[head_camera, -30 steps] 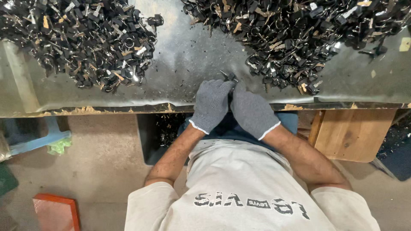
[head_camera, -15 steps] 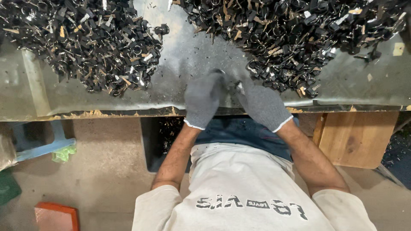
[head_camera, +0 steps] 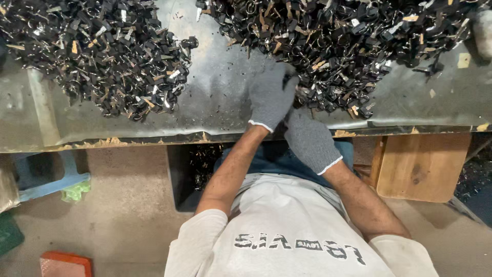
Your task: The person picks small black metal parts one at a time from a large pile on the workbench, handles and checks each part with both gloved hands, and drops it into a bin below the bench. The repetitive pick-check-drop cycle continues across the pile of parts.
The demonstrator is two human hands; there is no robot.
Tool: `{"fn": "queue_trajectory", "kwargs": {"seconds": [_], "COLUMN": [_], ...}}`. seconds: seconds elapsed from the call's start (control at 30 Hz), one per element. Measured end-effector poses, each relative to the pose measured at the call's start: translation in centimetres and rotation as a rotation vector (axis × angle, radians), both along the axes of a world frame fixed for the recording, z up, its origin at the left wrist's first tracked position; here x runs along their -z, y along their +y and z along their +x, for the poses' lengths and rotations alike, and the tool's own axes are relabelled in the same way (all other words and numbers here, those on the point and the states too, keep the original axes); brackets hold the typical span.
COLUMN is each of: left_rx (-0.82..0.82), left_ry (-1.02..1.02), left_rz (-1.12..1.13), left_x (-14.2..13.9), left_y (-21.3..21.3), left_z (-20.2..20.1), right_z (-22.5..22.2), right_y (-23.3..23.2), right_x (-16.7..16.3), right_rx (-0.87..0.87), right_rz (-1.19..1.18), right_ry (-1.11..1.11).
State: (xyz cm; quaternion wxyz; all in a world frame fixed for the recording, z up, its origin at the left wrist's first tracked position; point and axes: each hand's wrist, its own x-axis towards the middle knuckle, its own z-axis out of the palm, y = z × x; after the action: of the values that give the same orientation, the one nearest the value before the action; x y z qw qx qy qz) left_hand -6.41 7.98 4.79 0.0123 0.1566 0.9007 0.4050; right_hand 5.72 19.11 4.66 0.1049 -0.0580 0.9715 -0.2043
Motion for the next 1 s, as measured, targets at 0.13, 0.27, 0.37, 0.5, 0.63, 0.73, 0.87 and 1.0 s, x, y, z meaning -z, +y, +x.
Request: {"fn": "queue_trajectory", "kwargs": {"seconds": [0.13,0.27,0.37,0.5,0.63,0.73,0.87,1.0], "left_rx": [-0.109,0.175,0.167,0.003,0.114,0.186,0.258,0.220], "left_ry": [-0.337,0.242,0.162,-0.049,0.151,0.138,0.236,0.244], "left_rz": [0.530,0.051,-0.206,-0.127,-0.100,-0.231,-0.190,-0.102], "left_x": [-0.8,-0.6,0.5,1.5,2.0,2.3,2.6,2.8], "left_y": [-0.4,-2.1,-3.5,-5.1,-5.8,-5.9,-6.0,-6.1], "left_z": [1.3,3.9,4.3,4.2,4.2,4.0,4.0,4.0], "right_z": [-0.2,-1.3,-1.4,-1.4,-2.4,-2.8,-3.1,-4.4], "right_y": [0.5,1.6,2.1,1.9,1.2,-0.3,-0.8,1.2], "right_x": [-0.1,-0.2,-0.4,-0.6,-0.2,0.1,-0.6,-1.7], "right_rx": [-0.020,0.099,0.175,-0.011,0.010,0.043,0.005,-0.032], "right_rz": [0.011,0.011,0.035,-0.035,0.022,0.106,0.230,0.011], "right_ry": [-0.023,-0.048,-0.122,0.239,0.186,0.115,0.129,-0.342]}}
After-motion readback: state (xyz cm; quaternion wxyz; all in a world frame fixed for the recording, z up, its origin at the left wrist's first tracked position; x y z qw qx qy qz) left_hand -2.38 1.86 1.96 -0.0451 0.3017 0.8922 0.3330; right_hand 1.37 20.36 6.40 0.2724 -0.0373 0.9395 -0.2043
